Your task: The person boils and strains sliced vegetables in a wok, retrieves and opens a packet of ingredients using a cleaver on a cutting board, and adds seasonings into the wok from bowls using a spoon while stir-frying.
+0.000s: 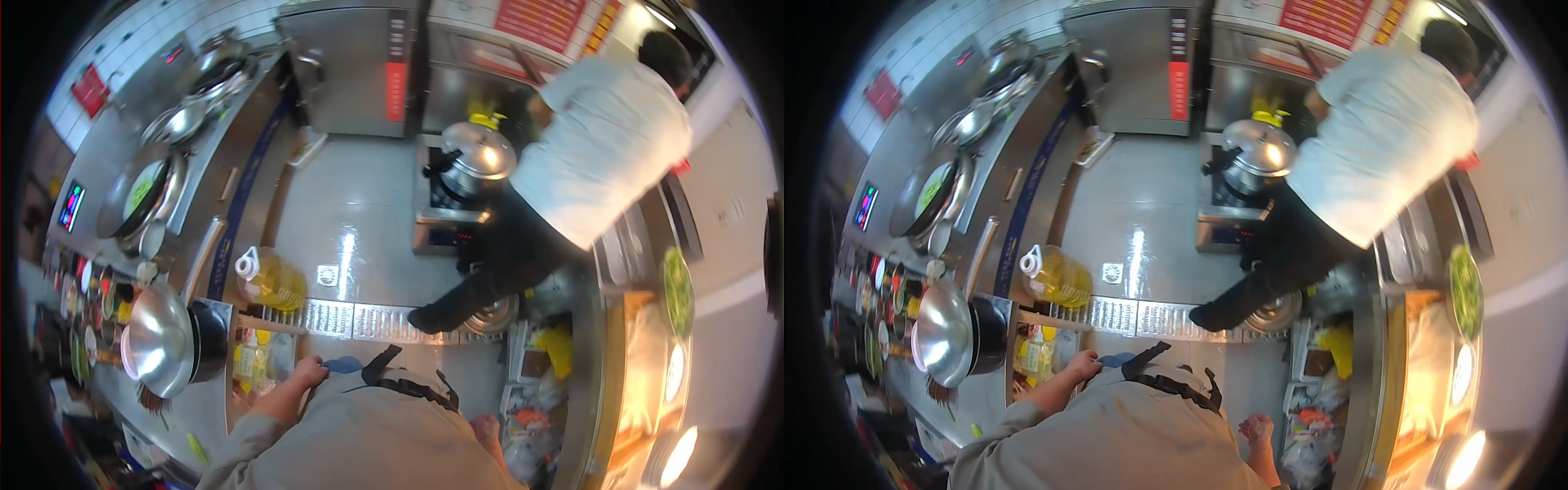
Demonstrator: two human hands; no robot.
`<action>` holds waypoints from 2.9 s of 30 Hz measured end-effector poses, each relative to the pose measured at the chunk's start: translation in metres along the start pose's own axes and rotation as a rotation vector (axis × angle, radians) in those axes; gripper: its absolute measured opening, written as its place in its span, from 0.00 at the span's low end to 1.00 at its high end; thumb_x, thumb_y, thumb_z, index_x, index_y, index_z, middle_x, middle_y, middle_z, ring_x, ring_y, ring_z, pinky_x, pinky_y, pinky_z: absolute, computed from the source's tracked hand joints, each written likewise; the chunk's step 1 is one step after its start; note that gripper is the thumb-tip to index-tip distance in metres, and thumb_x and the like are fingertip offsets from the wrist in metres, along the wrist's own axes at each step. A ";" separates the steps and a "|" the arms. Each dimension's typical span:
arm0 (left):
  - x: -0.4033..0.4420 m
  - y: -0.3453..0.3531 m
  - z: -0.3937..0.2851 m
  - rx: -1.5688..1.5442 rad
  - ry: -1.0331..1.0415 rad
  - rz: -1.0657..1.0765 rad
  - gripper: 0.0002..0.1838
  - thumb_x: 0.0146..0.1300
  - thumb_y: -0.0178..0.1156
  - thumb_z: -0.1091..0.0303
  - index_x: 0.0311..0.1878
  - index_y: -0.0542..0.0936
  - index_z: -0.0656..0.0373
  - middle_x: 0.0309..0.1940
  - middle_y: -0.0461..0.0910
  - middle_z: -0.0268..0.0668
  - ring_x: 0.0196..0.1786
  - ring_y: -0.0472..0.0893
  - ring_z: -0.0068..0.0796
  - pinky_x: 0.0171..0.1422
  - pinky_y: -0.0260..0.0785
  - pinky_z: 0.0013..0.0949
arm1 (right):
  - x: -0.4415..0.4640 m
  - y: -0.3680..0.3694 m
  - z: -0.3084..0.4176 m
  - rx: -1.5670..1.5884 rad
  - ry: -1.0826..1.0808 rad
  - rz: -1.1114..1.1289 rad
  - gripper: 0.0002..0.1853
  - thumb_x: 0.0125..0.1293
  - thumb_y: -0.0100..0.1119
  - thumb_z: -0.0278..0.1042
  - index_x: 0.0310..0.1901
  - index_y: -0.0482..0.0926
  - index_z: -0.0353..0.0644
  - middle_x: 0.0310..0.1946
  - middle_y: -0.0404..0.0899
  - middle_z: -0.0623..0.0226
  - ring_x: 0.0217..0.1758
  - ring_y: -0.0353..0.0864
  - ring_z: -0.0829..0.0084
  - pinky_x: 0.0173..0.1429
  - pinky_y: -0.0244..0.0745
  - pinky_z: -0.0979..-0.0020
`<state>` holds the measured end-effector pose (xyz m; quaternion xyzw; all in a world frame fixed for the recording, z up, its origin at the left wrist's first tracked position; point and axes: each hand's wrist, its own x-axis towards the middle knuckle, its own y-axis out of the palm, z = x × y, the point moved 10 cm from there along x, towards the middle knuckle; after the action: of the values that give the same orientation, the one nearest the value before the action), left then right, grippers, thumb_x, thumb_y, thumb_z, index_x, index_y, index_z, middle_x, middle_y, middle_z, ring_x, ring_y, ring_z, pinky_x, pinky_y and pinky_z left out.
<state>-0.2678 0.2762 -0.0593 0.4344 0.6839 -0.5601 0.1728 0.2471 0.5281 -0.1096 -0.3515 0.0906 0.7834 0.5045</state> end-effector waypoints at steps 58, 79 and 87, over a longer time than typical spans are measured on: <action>0.267 -0.229 0.068 -1.309 -0.939 -0.554 0.23 0.52 0.58 0.49 0.38 0.83 0.62 0.39 0.81 0.49 0.46 0.80 0.46 0.52 0.70 0.40 | 0.198 1.003 0.775 -0.669 -0.869 1.406 0.04 0.61 0.54 0.27 0.35 0.74 0.38 0.26 0.78 0.64 0.28 0.79 0.76 0.31 0.75 0.75; 0.325 -0.268 -0.074 -1.054 -1.091 -0.375 0.16 0.54 0.57 0.57 0.43 0.82 0.53 0.38 0.82 0.45 0.41 0.81 0.41 0.45 0.74 0.38 | 0.048 1.367 0.715 -0.878 -1.427 1.442 0.35 0.47 0.62 0.29 0.60 0.62 0.43 0.48 0.72 0.45 0.54 0.72 0.48 0.61 0.65 0.60; 0.315 -0.284 -0.069 -1.742 -1.300 -0.869 0.16 0.52 0.61 0.59 0.41 0.81 0.57 0.38 0.82 0.45 0.43 0.81 0.39 0.48 0.73 0.35 | 0.053 1.333 0.705 -0.510 0.372 1.724 0.26 0.43 0.47 0.13 0.46 0.68 0.48 0.24 0.66 0.67 0.20 0.66 0.71 0.21 0.63 0.70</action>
<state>-0.6516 0.4673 -0.0907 -0.4694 0.7106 -0.0309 0.5231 -1.2286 0.2841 0.0925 -0.3835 0.2255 0.8156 -0.3700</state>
